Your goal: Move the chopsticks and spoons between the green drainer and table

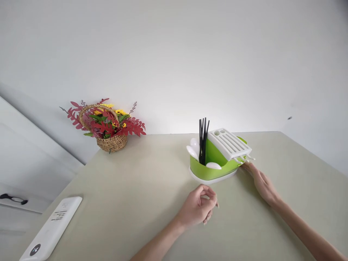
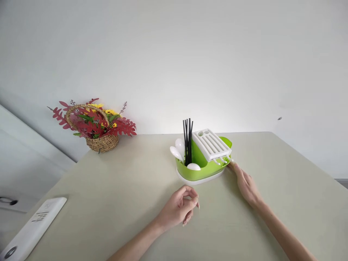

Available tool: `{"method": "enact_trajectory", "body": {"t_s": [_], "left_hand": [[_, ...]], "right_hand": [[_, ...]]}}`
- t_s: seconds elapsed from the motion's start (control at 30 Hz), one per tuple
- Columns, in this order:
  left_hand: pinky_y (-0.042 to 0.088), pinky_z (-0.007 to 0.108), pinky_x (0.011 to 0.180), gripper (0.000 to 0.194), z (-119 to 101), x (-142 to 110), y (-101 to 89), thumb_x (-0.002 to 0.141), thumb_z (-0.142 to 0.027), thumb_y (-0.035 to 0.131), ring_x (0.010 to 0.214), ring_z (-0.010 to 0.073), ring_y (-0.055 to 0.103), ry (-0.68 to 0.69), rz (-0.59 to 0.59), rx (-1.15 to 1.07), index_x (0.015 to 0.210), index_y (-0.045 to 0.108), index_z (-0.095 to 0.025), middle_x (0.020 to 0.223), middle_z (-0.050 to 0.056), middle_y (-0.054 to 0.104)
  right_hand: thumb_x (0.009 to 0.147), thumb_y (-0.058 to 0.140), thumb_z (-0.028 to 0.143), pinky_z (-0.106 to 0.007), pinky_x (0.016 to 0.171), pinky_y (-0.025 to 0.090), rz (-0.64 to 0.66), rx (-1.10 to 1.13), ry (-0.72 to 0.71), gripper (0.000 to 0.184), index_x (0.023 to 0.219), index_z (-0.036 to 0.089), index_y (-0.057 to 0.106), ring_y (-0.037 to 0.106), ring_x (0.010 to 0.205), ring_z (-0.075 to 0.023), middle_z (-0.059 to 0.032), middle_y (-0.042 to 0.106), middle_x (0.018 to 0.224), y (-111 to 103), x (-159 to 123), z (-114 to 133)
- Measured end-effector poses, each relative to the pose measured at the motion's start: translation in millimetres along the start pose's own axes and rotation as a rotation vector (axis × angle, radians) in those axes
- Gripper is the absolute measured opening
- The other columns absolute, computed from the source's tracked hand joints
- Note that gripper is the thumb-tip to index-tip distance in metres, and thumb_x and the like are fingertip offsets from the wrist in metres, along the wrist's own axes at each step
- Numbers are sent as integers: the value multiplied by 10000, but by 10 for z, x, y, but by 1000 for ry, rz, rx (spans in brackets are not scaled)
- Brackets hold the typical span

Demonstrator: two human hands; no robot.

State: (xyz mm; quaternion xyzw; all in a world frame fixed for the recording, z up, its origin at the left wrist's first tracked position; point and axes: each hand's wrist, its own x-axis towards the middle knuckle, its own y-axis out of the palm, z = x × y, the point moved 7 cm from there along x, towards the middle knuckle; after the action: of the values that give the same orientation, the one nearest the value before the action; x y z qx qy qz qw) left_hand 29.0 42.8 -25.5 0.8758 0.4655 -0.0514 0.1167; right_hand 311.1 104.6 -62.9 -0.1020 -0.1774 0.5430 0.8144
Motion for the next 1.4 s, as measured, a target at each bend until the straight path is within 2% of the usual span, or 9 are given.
{"method": "enact_trajectory", "body": {"t_s": [0.1,0.3,0.43,0.7,0.83,0.97,1.07,1.23,1.4], "left_hand": [[367,188,334,405,20,-12,9,951,-532,635,498,57,588,28,-37,74,1140,480,-210,1223,97,628],[415,176,470,285,-1,-71,54,1027,-391,544,656,126,638,156,-67,362,1229,526,-189,806,1,604],[433,197,520,210,-43,-82,79,1021,-329,545,745,127,640,250,-76,479,1179,568,-193,1022,65,636],[463,205,560,175,-70,-82,41,1005,-261,536,835,127,607,336,-140,510,1176,540,-228,1222,86,548],[475,212,575,196,-72,-90,26,1010,-241,522,863,131,599,331,-177,491,1205,505,-241,1245,88,511],[474,213,568,208,-68,-94,33,1005,-225,520,854,127,600,325,-182,480,1209,486,-248,1259,88,491],[471,214,551,216,-58,-93,34,1004,-218,520,840,124,597,330,-177,485,1214,482,-250,1255,86,488],[482,226,570,236,-26,-90,25,1006,-198,513,854,129,598,336,-186,496,1231,465,-253,1261,89,486],[478,238,575,262,13,-91,7,1018,-182,479,874,136,613,328,-223,469,1264,440,-263,1280,94,473]], "right_hand": [[1059,315,670,-487,1310,240,157,-36,16,645,1339,269,736,485,1490,-281,-20,676,1458,73,-115,63],[1068,346,605,-469,1266,348,148,-174,-100,566,1302,277,743,551,1427,-283,-37,658,1478,82,-190,230],[1094,316,576,-480,1242,384,199,-226,-198,544,1362,286,690,551,1416,-276,-47,583,1544,148,-260,347],[1115,321,495,-472,1202,418,236,-354,-311,434,1417,335,588,531,1421,-265,-49,504,1572,188,-347,367],[1094,397,492,-478,1077,510,163,-346,-353,394,1423,321,530,621,1286,-275,-89,577,1461,147,-365,427],[1052,504,458,-451,939,580,94,-306,-413,584,1587,301,329,688,1125,-262,-118,614,1381,113,-394,481],[1054,486,406,-398,873,605,129,-356,-476,565,1599,337,356,688,1110,-241,-109,581,1411,152,-419,491],[1032,515,381,-272,635,598,153,-361,-475,579,1596,352,392,670,1135,-231,-104,577,1407,173,-430,475],[1032,513,362,-277,638,592,145,-361,-460,594,1609,349,372,691,1062,-225,-83,659,1272,201,-474,501]]}}
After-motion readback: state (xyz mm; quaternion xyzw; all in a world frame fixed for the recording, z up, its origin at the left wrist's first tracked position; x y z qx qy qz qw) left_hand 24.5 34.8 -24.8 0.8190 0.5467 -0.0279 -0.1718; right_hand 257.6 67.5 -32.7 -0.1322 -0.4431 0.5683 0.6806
